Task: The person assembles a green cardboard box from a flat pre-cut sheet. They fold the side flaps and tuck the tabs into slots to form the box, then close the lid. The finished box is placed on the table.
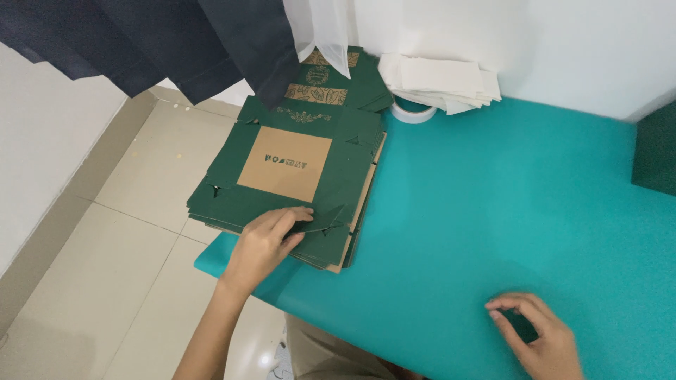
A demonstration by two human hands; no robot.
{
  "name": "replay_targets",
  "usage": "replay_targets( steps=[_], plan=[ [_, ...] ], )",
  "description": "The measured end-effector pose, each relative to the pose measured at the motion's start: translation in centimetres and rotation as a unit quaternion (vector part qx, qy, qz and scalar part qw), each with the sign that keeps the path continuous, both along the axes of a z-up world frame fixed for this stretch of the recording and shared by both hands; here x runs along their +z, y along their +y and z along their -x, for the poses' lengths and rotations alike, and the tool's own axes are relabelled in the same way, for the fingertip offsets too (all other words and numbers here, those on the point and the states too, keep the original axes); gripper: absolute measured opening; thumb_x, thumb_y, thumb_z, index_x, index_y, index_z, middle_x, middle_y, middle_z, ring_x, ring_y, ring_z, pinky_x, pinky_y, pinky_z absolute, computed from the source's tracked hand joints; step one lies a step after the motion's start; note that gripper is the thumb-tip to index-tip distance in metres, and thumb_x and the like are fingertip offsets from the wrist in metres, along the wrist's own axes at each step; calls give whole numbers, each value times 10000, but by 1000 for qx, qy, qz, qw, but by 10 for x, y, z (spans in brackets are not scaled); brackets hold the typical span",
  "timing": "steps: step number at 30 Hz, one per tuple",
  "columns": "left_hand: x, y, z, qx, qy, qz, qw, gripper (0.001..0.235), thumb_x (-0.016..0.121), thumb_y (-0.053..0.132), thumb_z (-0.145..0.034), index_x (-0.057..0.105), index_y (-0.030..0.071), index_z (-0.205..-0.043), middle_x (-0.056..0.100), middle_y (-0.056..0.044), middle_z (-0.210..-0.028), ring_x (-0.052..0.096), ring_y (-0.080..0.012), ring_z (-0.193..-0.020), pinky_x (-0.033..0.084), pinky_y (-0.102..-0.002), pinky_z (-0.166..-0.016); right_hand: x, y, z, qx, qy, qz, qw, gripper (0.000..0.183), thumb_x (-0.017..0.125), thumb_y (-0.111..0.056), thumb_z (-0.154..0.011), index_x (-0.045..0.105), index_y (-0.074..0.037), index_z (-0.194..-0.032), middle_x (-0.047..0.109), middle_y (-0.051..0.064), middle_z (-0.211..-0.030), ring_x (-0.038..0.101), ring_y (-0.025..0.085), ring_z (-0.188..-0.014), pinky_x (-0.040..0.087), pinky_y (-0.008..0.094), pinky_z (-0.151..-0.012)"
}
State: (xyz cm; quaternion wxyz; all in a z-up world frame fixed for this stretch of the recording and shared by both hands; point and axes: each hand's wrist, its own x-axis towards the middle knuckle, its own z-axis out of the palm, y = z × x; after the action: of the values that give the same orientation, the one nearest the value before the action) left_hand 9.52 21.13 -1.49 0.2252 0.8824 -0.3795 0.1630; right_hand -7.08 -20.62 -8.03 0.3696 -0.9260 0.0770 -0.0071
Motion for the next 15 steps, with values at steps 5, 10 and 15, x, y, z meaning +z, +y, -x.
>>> replay_targets(
  steps=[5, 10, 15],
  plan=[
    [-6, 4, -3, 97, -78, -154, 980, 813, 650, -61, -710, 384, 80, -1465, 402, -99, -1534, 423, -318, -1390, 410, -481, -1140, -4, -2, -1, 18, -45, -9, 999, 148, 694, -209, -830, 783, -168, -940, 772, -2, -973, 733, 120, -921, 544, 284, -916],
    [-19, 5, -2, 118, -129, -209, 962, 674, 532, 71, -947, 238, 86, -1553, 330, -111, -1571, 363, -360, -1428, 387, -526, -1172, -2, -1, -7, 24, -37, -22, 999, 151, 692, -211, -832, 786, -162, -939, 776, -5, -965, 732, 121, -927, 554, 284, -911],
    [-12, -5, 11, 119, -129, -106, 979, 701, 436, -208, -853, 362, 39, -1505, 445, -119, -1520, 431, -334, -1409, 385, -493, -1185, 11, 10, -21, 142, -85, 23, 986, 208, 620, -288, -888, 734, -204, -1041, 729, -4, -1039, 672, 166, -1005, 493, 336, -938]
  ],
)
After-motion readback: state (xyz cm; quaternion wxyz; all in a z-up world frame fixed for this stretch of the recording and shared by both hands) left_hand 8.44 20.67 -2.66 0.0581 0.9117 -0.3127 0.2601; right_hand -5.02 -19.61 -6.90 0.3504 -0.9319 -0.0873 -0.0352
